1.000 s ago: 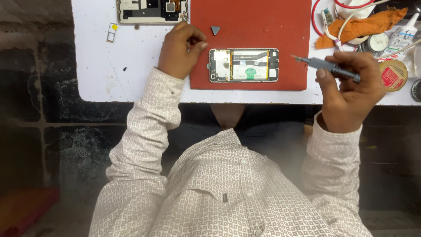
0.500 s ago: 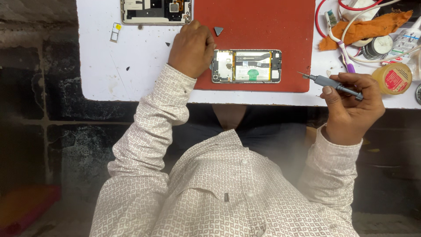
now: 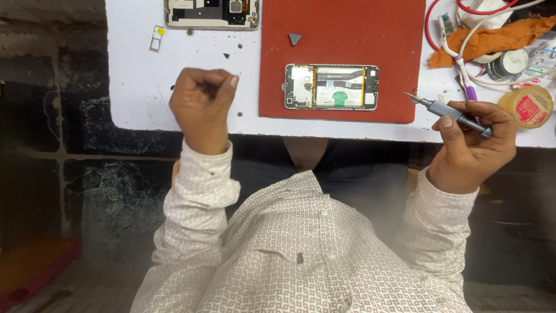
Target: The person repairs a disassembled smartphone at a workbench, using a screwdriver to unscrew and adjust internal components of the phone body. They reposition the phone repeatedly while working on it, then stand up and pick up a small round container from the floor.
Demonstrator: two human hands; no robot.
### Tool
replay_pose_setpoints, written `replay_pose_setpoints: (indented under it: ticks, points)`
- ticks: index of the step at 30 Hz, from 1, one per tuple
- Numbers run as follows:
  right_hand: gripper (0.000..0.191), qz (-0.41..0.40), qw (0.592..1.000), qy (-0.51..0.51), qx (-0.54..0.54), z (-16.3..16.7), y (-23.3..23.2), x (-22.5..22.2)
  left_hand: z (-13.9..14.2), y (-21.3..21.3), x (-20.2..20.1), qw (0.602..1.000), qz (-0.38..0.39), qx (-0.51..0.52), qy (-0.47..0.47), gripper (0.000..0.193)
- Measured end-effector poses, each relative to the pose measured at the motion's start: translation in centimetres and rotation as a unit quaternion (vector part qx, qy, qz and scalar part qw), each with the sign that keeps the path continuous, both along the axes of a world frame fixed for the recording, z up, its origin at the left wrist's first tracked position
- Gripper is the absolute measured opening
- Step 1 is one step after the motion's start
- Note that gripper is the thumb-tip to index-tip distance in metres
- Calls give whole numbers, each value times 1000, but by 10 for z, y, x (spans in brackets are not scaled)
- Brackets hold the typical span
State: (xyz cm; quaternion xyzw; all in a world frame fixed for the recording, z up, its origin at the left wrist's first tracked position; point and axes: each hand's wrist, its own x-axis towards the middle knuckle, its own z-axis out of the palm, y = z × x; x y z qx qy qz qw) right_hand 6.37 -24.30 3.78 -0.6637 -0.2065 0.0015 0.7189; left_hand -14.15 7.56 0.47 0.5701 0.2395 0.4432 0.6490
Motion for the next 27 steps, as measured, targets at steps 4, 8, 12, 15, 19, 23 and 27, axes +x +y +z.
replay_pose_setpoints:
  ticks: [4, 8, 12, 15, 19, 23, 27]
  points:
    - [32, 15, 998, 12, 57, -8, 5, -1, -9, -9, -16, 998, -1, -59, 3, 26]
    - [32, 61, 988, 49, 130, -18, 19, -17, -18, -43, -3, 981, -66, -170, -72, 23]
    - [31, 109, 978, 81, 158, -25, 36, -45, -19, -86, 20, 961, -125, -231, -91, 25]
    - [31, 139, 972, 105, 160, -25, 43, -61, -15, -105, 30, 951, -164, -241, -100, 28]
    - [29, 165, 967, 117, 155, -24, 47, -68, -10, -113, 36, 949, -168, -246, -106, 30]
    - [29, 169, 965, 120, 159, -26, 50, -68, -7, -116, 39, 947, -173, -251, -105, 30]
    - [29, 168, 965, 118, 160, -30, 49, -68, -7, -118, 42, 943, -167, -265, -115, 30]
